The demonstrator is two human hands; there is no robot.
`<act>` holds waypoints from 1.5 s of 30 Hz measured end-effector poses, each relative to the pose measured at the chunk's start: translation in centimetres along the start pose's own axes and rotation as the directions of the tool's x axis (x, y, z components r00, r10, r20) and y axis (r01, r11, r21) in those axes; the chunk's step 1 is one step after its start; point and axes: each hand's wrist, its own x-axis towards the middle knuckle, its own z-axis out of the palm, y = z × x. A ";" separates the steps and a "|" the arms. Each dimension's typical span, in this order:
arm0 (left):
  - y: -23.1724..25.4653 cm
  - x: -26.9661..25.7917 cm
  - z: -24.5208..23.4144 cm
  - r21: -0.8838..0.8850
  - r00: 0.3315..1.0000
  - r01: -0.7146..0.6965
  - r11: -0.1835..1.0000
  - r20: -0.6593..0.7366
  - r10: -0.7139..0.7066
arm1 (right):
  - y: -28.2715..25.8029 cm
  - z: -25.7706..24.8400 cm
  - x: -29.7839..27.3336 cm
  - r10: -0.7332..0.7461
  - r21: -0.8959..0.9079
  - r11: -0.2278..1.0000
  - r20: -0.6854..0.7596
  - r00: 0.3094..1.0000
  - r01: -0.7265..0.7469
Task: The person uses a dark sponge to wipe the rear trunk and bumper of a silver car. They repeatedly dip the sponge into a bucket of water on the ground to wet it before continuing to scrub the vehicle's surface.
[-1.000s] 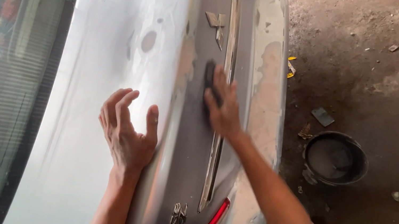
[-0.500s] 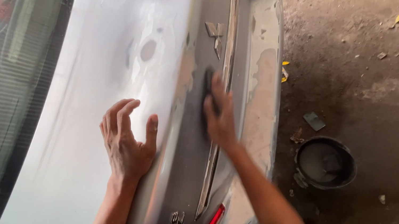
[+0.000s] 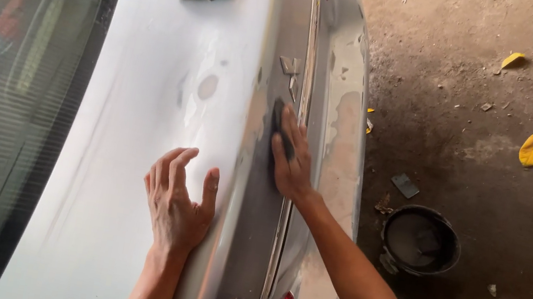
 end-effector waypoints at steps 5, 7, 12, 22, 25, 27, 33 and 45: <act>-0.2 -0.3 0.1 -0.003 1.000 -0.002 1.000 0.007 0.002 | -2.1 -0.1 5.9 0.011 0.197 0.980 -0.008 1.000 -0.010; -0.2 0.0 0.1 -0.002 1.000 -0.006 1.000 -0.007 0.006 | -0.8 -0.1 3.8 -0.110 0.201 0.974 0.004 0.994 0.107; -0.1 0.2 -0.1 0.005 1.000 0.003 1.000 0.018 -0.004 | -3.5 0.9 7.4 0.117 0.261 0.960 -0.032 0.993 -0.104; -0.3 0.0 0.2 -0.005 1.000 -0.009 1.000 0.029 0.009 | 0.4 0.3 2.4 0.021 -0.027 0.999 0.022 1.000 -0.020; -0.2 0.1 0.1 -0.002 1.000 0.001 1.000 0.014 -0.001 | -1.7 -0.3 3.4 0.057 -0.023 0.998 0.039 0.998 -0.056; -0.2 0.1 0.0 -0.021 1.000 0.004 1.000 0.014 -0.004 | -2.6 -0.8 -0.7 -0.082 0.083 0.993 0.015 0.997 0.081; -0.4 0.1 0.2 -0.031 1.000 0.004 1.000 0.011 -0.003 | -0.3 -0.2 -0.3 -0.055 0.076 0.996 0.071 0.996 0.049; -0.9 -0.2 0.6 -0.035 0.999 -0.016 0.999 -0.028 0.015 | -5.9 1.0 -9.8 -0.244 0.158 0.961 0.105 0.964 0.226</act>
